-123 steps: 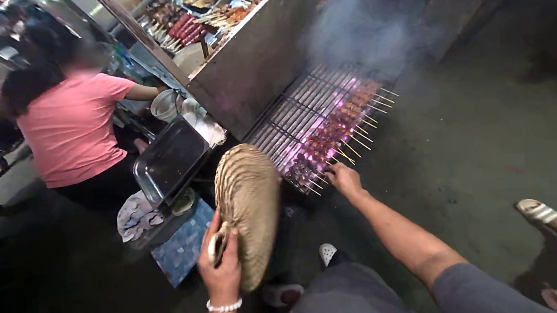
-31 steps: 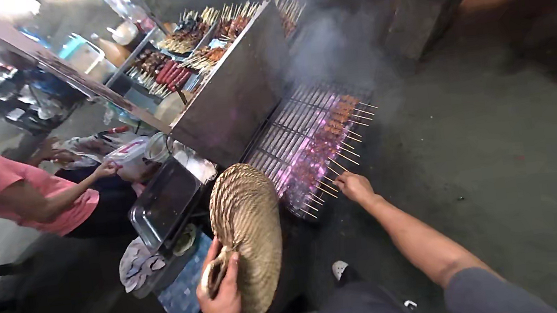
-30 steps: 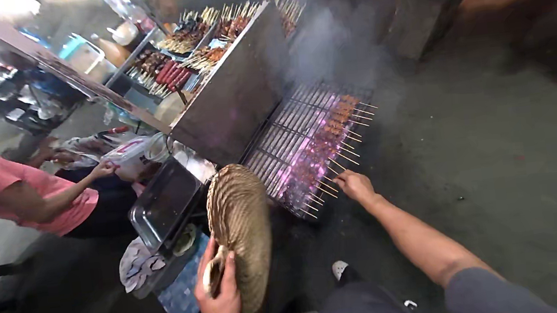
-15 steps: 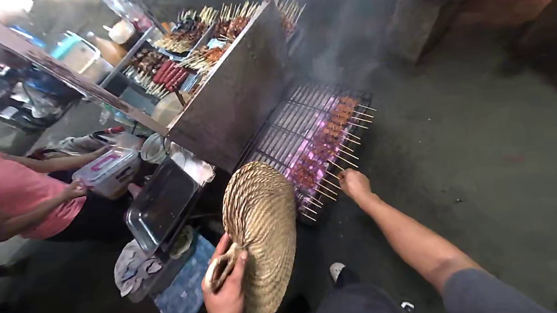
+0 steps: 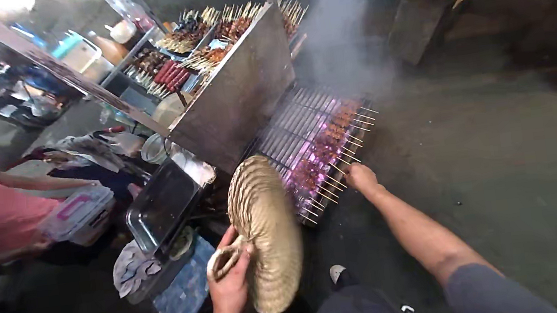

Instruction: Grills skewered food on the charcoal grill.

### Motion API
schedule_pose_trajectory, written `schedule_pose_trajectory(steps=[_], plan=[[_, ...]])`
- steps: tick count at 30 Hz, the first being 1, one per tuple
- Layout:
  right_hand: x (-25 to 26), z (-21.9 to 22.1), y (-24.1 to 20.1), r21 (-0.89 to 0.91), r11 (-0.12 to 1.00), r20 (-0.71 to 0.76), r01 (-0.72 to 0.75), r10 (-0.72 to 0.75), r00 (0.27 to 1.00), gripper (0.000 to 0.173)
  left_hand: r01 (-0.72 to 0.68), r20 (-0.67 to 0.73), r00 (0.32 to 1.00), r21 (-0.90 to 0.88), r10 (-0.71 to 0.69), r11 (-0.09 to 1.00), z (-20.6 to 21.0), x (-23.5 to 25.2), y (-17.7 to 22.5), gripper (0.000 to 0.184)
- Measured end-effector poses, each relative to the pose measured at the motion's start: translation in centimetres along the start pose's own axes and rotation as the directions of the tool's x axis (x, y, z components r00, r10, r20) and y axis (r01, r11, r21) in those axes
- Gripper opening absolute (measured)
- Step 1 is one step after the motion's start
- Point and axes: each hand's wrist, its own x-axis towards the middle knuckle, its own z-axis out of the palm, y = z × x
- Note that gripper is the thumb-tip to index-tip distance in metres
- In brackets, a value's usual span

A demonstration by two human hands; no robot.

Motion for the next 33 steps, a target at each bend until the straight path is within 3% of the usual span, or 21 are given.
schedule_pose_trajectory(steps=[2, 8, 13, 18, 21, 23, 26, 28, 30, 32, 33], plan=[[0.1, 0.4, 0.6, 0.048, 0.999, 0.004, -0.002, 0.002, 1.000, 0.030, 0.064, -0.017, 0.998, -0.064, -0.065, 0.996, 0.0, -0.1, 0.0, 0.061], [-1.0, 1.1, 1.3, 0.105, 0.994, -0.066, -0.028, 0.035, 0.997, 0.026, 0.023, -0.042, 0.999, 0.079, -0.020, 0.997, -1.3, -0.9, 0.2, 0.050], [-0.1, 1.8, 0.5, 0.028, 1.000, -0.033, -0.005, 0.006, 0.999, 0.027, -0.163, -0.002, 0.985, 0.272, 0.170, 0.948, -1.0, -0.7, -0.1, 0.045], [-0.4, 1.5, 1.0, -0.022, 0.997, -0.038, 0.071, -0.072, 0.997, 0.031, 0.004, -0.031, 1.000, 0.016, -0.003, 1.000, -1.3, -0.6, 0.5, 0.055], [-1.8, 1.4, 2.9, 0.024, 0.995, -0.109, 0.096, -0.093, 0.990, 0.037, -0.045, -0.114, 0.992, 0.087, 0.055, 0.995, -1.9, -0.4, -0.2, 0.054], [-3.9, 2.0, 4.9, 0.067, 0.996, -0.133, 0.050, -0.041, 0.990, 0.038, -0.129, -0.102, 0.984, 0.173, 0.148, 0.976, -1.7, -0.7, -0.8, 0.055], [-9.2, 4.2, 8.4, 0.117, 0.991, -0.102, -0.060, 0.072, 0.992, 0.037, -0.110, 0.021, 0.993, -0.094, 0.112, 0.990, -0.9, -0.8, -0.6, 0.062], [-14.0, 6.7, 11.1, 0.149, 0.981, -0.063, -0.124, 0.135, 0.989, 0.035, -0.055, 0.090, 0.993, -0.206, 0.075, 0.977, -1.1, -0.4, -0.6, 0.042], [-19.2, 9.1, 13.4, 0.144, 0.969, -0.008, -0.200, 0.203, 0.979, 0.035, -0.159, 0.082, 0.982, -0.111, 0.168, 0.981, -1.8, 0.0, -1.5, 0.022], [-23.9, 10.9, 15.4, 0.134, 0.957, 0.056, -0.255, 0.250, 0.967, 0.035, -0.308, 0.079, 0.950, 0.098, 0.301, 0.946, -2.3, -0.2, -2.3, 0.015], [-25.5, 11.6, 16.3, 0.115, 0.956, 0.084, -0.270, 0.262, 0.961, 0.035, -0.317, 0.083, 0.947, 0.080, 0.310, 0.945, -2.2, -0.6, -2.4, 0.014]])
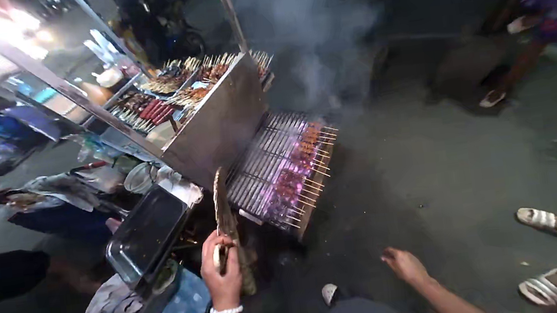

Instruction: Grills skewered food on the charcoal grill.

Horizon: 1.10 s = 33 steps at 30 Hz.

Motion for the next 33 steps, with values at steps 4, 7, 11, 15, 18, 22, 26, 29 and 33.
schedule_pose_trajectory(steps=[4, 7, 11, 15, 18, 22, 26, 29, 33], plan=[[0.7, -1.5, 1.5, -0.056, 0.998, -0.013, -0.009, 0.008, 1.000, 0.034, 0.174, 0.091, 0.984, -0.373, -0.150, 0.911, 0.7, -0.8, 0.9, 0.020], [3.9, -5.0, -2.8, -0.050, 0.997, -0.086, 0.062, -0.066, 0.994, 0.035, 0.041, -0.010, 0.999, 0.054, -0.041, 0.998, 0.8, -1.7, 0.5, 0.014], [10.1, -9.7, -11.1, -0.039, 0.980, -0.163, 0.196, -0.200, 0.966, 0.039, 0.142, 0.022, 0.990, -0.189, -0.140, 0.972, 3.3, -1.2, 1.1, 0.013], [16.0, -11.8, -17.4, -0.049, 0.961, -0.197, 0.272, -0.277, 0.941, 0.043, 0.168, -0.040, 0.985, 0.017, -0.167, 0.986, 6.3, -0.1, 1.5, 0.013], [18.9, -12.6, -19.9, -0.109, 0.959, -0.117, 0.263, -0.275, 0.954, 0.044, 0.090, -0.081, 0.994, 0.268, -0.071, 0.959, 9.2, 0.2, 2.0, 0.014], [20.3, -13.4, -20.5, -0.179, 0.940, -0.031, 0.292, -0.302, 0.953, 0.032, 0.348, -0.046, 0.932, -0.152, -0.358, 0.925, 11.7, 0.3, 3.4, 0.018], [22.1, -13.0, -18.8, -0.052, 0.930, -0.044, 0.363, -0.365, 0.930, 0.033, 0.360, -0.165, 0.917, -0.048, -0.362, 0.932, 12.3, -0.9, 4.0, 0.016], [22.6, -12.7, -18.0, 0.089, 0.910, -0.014, 0.405, -0.405, 0.914, 0.033, 0.362, -0.172, 0.912, -0.084, -0.372, 0.928, 12.4, -1.9, 5.2, 0.015], [23.5, -12.0, -19.1, 0.095, 0.904, 0.087, 0.418, -0.425, 0.901, 0.033, 0.325, -0.246, 0.924, 0.100, -0.293, 0.940, 12.7, -2.3, 5.5, 0.015]])
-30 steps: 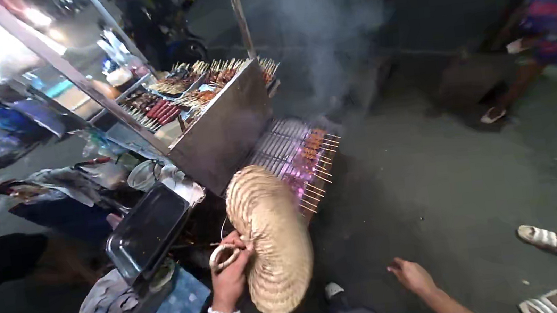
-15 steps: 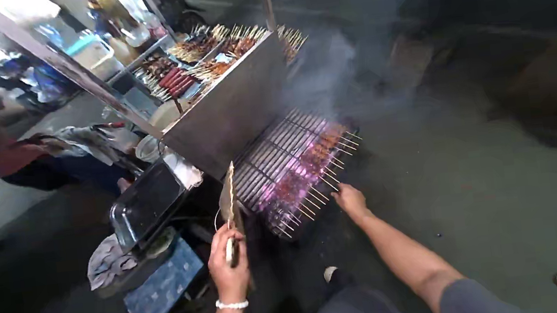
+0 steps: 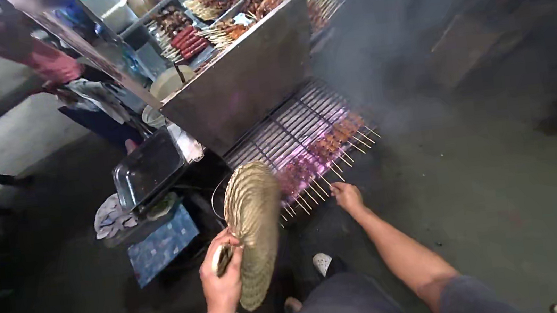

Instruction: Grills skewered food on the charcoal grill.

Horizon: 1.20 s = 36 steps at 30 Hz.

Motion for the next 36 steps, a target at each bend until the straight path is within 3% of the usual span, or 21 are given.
schedule_pose_trajectory(steps=[2, 6, 9, 11, 14, 16, 19, 25, 29, 33, 36], plan=[[0.5, 0.1, -0.4, -0.056, 0.998, 0.025, 0.023, -0.022, 0.999, 0.034, 0.008, -0.031, 0.999, 0.017, -0.008, 1.000, 0.3, 0.0, 0.1, 0.016], [-0.4, -1.4, -1.2, -0.227, 0.973, 0.077, 0.043, -0.026, 0.997, 0.037, 0.092, -0.055, 0.993, -0.187, -0.104, 0.978, -0.4, 0.3, 0.6, 0.020], [-1.2, -3.1, -1.5, -0.263, 0.963, -0.042, 0.052, -0.066, 0.997, 0.044, -0.054, -0.181, 0.981, 0.086, 0.069, 0.995, -0.9, 0.4, 0.0, 0.018], [-0.9, -3.7, -1.7, -0.295, 0.955, -0.123, 0.026, -0.065, 0.990, 0.043, -0.119, -0.150, 0.978, 0.156, 0.143, 0.981, 0.0, 0.4, 0.2, 0.014], [0.5, -3.9, -2.0, -0.353, 0.935, -0.106, -0.020, -0.019, 0.994, 0.040, 0.036, -0.010, 0.999, -0.218, -0.039, 0.975, 2.5, 0.5, 0.9, 0.018], [1.1, -3.9, -2.3, -0.387, 0.921, -0.098, -0.041, 0.003, 0.995, 0.036, 0.078, 0.013, 0.997, -0.276, -0.078, 0.958, 3.4, 0.8, 0.9, 0.020], [1.1, -4.1, -1.7, -0.307, 0.951, -0.143, -0.042, -0.003, 0.990, 0.035, 0.037, -0.022, 0.999, -0.217, -0.043, 0.975, 3.2, 0.4, 1.2, 0.018], [1.5, -3.0, 0.2, 0.033, 0.999, -0.047, 0.022, -0.021, 0.999, 0.031, 0.004, -0.053, 0.998, -0.189, -0.014, 0.982, 1.8, -0.3, 1.9, 0.020], [2.7, -2.1, -0.1, -0.028, 1.000, 0.036, 0.004, -0.003, 0.999, 0.032, 0.000, -0.075, 0.997, -0.156, -0.012, 0.988, 1.9, 0.0, 2.0, 0.019], [2.1, -3.5, -0.7, -0.200, 0.976, 0.057, 0.088, -0.078, 0.995, 0.037, 0.015, -0.080, 0.996, -0.238, -0.035, 0.971, 0.8, 0.6, 2.0, 0.022], [1.2, -4.9, -1.2, -0.232, 0.971, -0.105, 0.065, -0.091, 0.990, 0.044, -0.081, -0.223, 0.972, -0.041, 0.070, 0.996, -0.1, 0.9, 1.2, 0.018]])
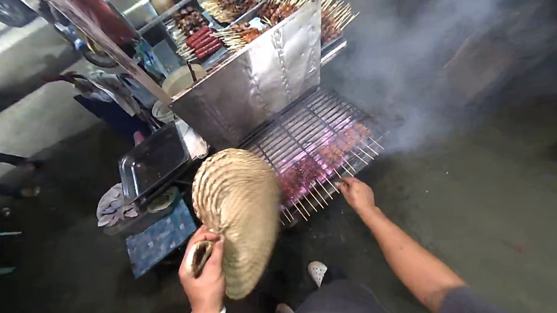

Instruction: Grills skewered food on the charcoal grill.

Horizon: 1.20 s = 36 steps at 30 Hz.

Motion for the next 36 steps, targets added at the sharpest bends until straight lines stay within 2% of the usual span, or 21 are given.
schedule_pose_trajectory(steps=[2, 3, 6, 8, 10, 14, 17, 23, 28, 30, 32, 34, 36], plan=[[0.5, -0.2, 0.0, -0.021, 0.998, -0.061, -0.055, 0.053, 0.997, 0.041, -0.121, 0.021, 0.993, 0.162, 0.119, 0.979, 0.4, -0.2, -0.4, 0.014], [1.0, -0.2, -0.1, -0.041, 0.995, -0.040, -0.086, 0.085, 0.996, 0.040, -0.111, 0.066, 0.992, 0.124, 0.104, 0.986, 1.0, -0.3, -0.4, 0.013], [2.1, 0.0, -0.4, -0.123, 0.984, 0.015, -0.129, 0.131, 0.991, 0.034, 0.158, 0.183, 0.975, -0.172, -0.126, 0.972, 3.4, -0.6, 0.3, 0.021], [2.4, -0.1, -0.4, -0.124, 0.981, -0.007, -0.149, 0.149, 0.989, 0.032, 0.205, 0.190, 0.967, -0.197, -0.168, 0.959, 3.9, -0.5, 0.3, 0.022], [2.5, -0.2, 0.5, -0.020, 0.985, -0.042, -0.172, 0.171, 0.984, 0.032, 0.172, 0.173, 0.974, -0.162, -0.143, 0.972, 3.5, -0.7, 0.4, 0.019], [2.9, 0.4, 2.8, 0.379, 0.912, -0.044, -0.157, 0.188, 0.981, 0.025, 0.151, 0.180, 0.976, -0.136, -0.126, 0.979, 1.9, -1.0, 0.7, 0.018], [3.3, 1.3, 2.9, 0.463, 0.872, 0.020, -0.158, 0.168, 0.986, 0.025, 0.157, 0.181, 0.975, -0.133, -0.132, 0.979, 2.0, -1.0, 0.7, 0.019], [3.8, 2.2, 1.6, 0.363, 0.926, 0.066, -0.098, 0.079, 0.995, 0.027, 0.154, 0.192, 0.974, -0.146, -0.124, 0.977, 2.7, -0.7, 0.7, 0.020], [3.4, 0.1, 1.4, 0.111, 0.994, 0.115, -0.010, -0.003, 0.993, 0.032, 0.183, 0.145, 0.978, -0.234, -0.152, 0.955, 1.8, 0.2, 0.6, 0.023], [2.9, -1.3, 1.2, 0.041, 0.999, 0.044, -0.003, 0.001, 0.999, 0.037, 0.116, 0.028, 0.993, -0.150, -0.113, 0.982, 1.4, 0.5, 0.2, 0.023], [2.7, -2.3, 1.1, -0.019, 0.999, -0.072, -0.036, 0.034, 0.997, 0.039, -0.025, -0.025, 0.999, 0.046, 0.026, 0.999, 1.2, 0.5, -0.4, 0.016], [3.2, -2.6, 1.1, -0.072, 0.994, -0.121, -0.080, 0.071, 0.990, 0.043, -0.112, 0.048, 0.993, 0.094, 0.108, 0.989, 1.7, 0.3, -0.3, 0.012], [3.7, -2.4, 0.9, -0.117, 0.986, -0.081, -0.117, 0.108, 0.991, 0.049, -0.027, 0.129, 0.991, -0.034, 0.031, 0.999, 3.0, 0.0, 0.4, 0.014]])
